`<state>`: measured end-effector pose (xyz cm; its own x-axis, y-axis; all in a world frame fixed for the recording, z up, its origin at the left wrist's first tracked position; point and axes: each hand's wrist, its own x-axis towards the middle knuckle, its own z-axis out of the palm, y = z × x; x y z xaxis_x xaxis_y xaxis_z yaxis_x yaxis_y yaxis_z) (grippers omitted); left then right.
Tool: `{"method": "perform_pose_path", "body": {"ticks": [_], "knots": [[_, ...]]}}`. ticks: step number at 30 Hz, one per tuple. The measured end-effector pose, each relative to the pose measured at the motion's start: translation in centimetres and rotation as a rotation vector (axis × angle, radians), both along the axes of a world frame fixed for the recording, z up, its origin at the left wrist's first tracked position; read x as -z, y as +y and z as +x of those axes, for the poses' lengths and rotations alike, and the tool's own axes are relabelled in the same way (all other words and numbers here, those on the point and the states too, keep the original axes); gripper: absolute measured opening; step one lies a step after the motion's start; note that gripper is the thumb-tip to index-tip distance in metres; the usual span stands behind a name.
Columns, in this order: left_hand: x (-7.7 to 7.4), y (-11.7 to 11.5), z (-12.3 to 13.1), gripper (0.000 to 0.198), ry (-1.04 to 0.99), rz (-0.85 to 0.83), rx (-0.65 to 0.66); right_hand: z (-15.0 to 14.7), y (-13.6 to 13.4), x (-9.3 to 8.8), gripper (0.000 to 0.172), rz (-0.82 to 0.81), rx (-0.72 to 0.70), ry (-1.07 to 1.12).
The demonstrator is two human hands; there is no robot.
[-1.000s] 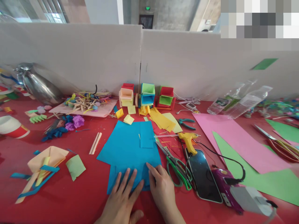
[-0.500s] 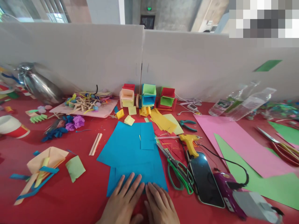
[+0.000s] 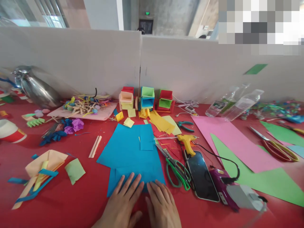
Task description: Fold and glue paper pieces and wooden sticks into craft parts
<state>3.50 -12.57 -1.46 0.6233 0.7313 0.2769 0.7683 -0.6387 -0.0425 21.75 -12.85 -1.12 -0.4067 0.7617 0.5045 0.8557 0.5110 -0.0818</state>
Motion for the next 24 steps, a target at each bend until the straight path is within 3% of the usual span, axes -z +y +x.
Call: {"method": "perform_pose_path", "body": {"ticks": [5, 12, 24], "knots": [[0.2, -0.3, 0.0, 0.066, 0.042, -0.056, -0.016, -0.7, -0.8, 0.8, 0.035, 0.039, -0.068, -0.032], [0.5, -0.6, -0.7, 0.068, 0.023, -0.055, 0.002, -0.3, -1.2, 1.2, 0.034, -0.007, 0.000, 0.049], [0.9, -3.2, -5.8, 0.068, 0.057, 0.043, -0.087, 0.5, -1.2, 1.2, 0.035, -0.124, -0.035, 0.079]]}}
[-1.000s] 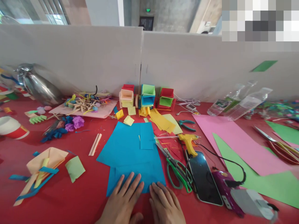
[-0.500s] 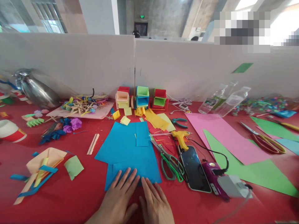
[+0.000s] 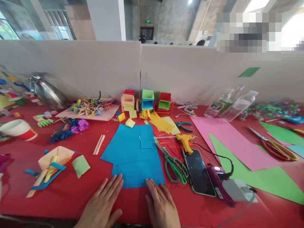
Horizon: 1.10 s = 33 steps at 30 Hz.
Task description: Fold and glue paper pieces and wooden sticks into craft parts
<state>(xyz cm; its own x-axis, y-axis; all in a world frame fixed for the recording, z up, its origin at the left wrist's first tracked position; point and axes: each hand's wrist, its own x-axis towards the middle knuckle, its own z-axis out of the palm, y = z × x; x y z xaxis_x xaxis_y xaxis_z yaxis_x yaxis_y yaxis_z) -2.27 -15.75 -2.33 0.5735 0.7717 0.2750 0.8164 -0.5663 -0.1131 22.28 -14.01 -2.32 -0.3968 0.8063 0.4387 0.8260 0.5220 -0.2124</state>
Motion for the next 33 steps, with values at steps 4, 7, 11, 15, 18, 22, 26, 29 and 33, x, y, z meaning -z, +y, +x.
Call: {"method": "perform_pose_path", "body": {"ticks": [4, 7, 11, 15, 18, 22, 26, 29, 33], "knots": [[-0.5, 0.5, -0.1, 0.059, -0.185, -0.123, -0.064, 0.0, 2.5, -2.0, 0.024, -0.185, 0.038, 0.107], [-1.4, 2.4, 1.2, 0.050, -0.493, -0.163, -0.237, -1.0, 6.1, -4.3, 0.020, -0.348, -0.036, 0.036], [-2.9, 6.1, 4.2, 0.046, -0.870, -0.201, -0.316, -3.1, 10.5, -5.8, 0.045, -0.469, -0.040, -0.086], [-4.2, 10.7, 5.8, 0.048, -1.078, -0.295, -0.280, -3.9, 13.0, -5.5, 0.038, -0.550, -0.127, -0.052], [-5.0, 14.1, 5.1, 0.050, -1.244, -0.382, -0.308, -3.2, 14.1, -5.1, 0.030, -0.579, -0.198, 0.092], [-4.9, 16.4, 3.6, 0.058, -1.343, -0.413, -0.287, -2.2, 14.9, -4.4, 0.030, -0.522, -0.137, 0.426], [-3.3, 15.7, 4.2, 0.068, -1.620, -0.570, -0.152, -2.6, 15.3, -3.6, 0.031, -0.484, -0.048, 0.738], [-2.2, 14.7, 5.7, 0.053, -1.662, -0.882, -0.108, -3.2, 15.3, -3.5, 0.036, -0.471, -0.040, 0.876], [-2.5, 14.4, 6.7, 0.037, -1.818, -0.949, -0.265, -3.5, 14.9, -4.0, 0.036, -0.517, -0.091, 0.961]]}}
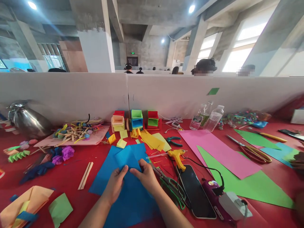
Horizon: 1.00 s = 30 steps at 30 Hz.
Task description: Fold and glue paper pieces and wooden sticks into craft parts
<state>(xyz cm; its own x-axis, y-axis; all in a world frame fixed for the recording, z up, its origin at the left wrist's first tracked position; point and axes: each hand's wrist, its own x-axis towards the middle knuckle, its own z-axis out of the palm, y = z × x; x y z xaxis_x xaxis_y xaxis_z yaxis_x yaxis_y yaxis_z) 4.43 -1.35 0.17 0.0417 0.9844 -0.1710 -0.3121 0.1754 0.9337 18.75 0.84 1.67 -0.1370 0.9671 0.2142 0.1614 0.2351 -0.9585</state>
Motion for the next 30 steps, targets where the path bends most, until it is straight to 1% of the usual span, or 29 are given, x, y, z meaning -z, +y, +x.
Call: {"method": "perform_pose_path", "body": {"ticks": [2, 5, 8, 10, 13, 16, 20, 24, 30], "knots": [[-0.6, 0.2, -0.1, 0.035, -0.119, -0.022, -0.024, 0.1, -0.1, -0.1, 0.030, -0.041, -0.048, 0.044], [-1.1, 0.7, -0.8, 0.039, -0.295, -0.015, 0.001, 0.4, 0.0, 0.1, 0.030, -0.097, -0.077, 0.083], [-1.0, 1.1, -1.5, 0.043, -0.447, -0.014, 0.028, 0.6, 0.1, 0.3, 0.031, -0.108, -0.061, 0.097], [-0.7, 1.3, -1.7, 0.044, -0.504, 0.001, 0.032, 0.6, 0.0, 0.2, 0.031, -0.099, -0.050, 0.104], [-0.4, 1.3, -1.8, 0.045, -0.513, 0.019, 0.045, 0.4, -0.4, -0.1, 0.031, -0.082, -0.041, 0.115], [-0.2, 1.1, -1.6, 0.048, -0.504, -0.003, 0.089, 0.2, -0.8, -0.3, 0.030, -0.065, -0.024, 0.124], [-0.2, 0.9, -1.3, 0.048, -0.532, -0.033, 0.115, 0.1, -0.8, -0.5, 0.031, -0.059, 0.020, 0.132], [-0.2, 0.8, -1.1, 0.047, -0.528, -0.020, 0.139, 0.2, -0.6, -0.5, 0.034, -0.065, 0.045, 0.124], [-0.5, 0.6, -1.0, 0.044, -0.479, -0.002, 0.108, 0.3, -0.5, -0.1, 0.035, -0.061, 0.046, 0.127]]}}
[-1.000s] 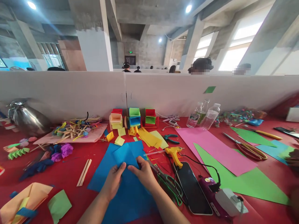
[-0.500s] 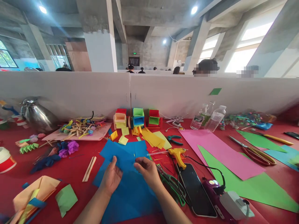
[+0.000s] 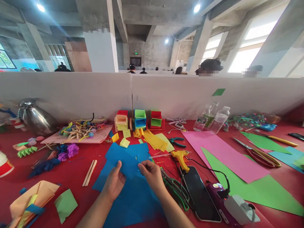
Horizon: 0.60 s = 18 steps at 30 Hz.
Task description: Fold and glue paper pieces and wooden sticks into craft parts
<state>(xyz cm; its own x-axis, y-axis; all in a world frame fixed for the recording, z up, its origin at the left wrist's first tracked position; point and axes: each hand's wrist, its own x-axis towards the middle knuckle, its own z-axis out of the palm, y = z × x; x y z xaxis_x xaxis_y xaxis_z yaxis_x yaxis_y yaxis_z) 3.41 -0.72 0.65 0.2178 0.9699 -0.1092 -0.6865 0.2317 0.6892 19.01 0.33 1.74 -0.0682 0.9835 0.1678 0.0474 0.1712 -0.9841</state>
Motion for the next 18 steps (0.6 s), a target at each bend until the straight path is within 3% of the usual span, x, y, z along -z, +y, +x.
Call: {"method": "perform_pose_path", "body": {"ticks": [5, 11, 18], "knots": [[-0.3, -0.7, 0.7, 0.036, 0.198, 0.034, 0.037, 0.1, -0.1, -0.2, 0.033, 0.009, 0.004, 0.017], [-0.2, -1.1, 1.1, 0.043, 0.525, 0.056, 0.003, 0.2, 0.0, -0.6, 0.031, -0.011, -0.020, 0.070], [-0.5, -0.7, 1.0, 0.042, 0.522, -0.029, -0.165, 0.2, 0.1, -0.4, 0.030, 0.025, 0.002, 0.122]]}}
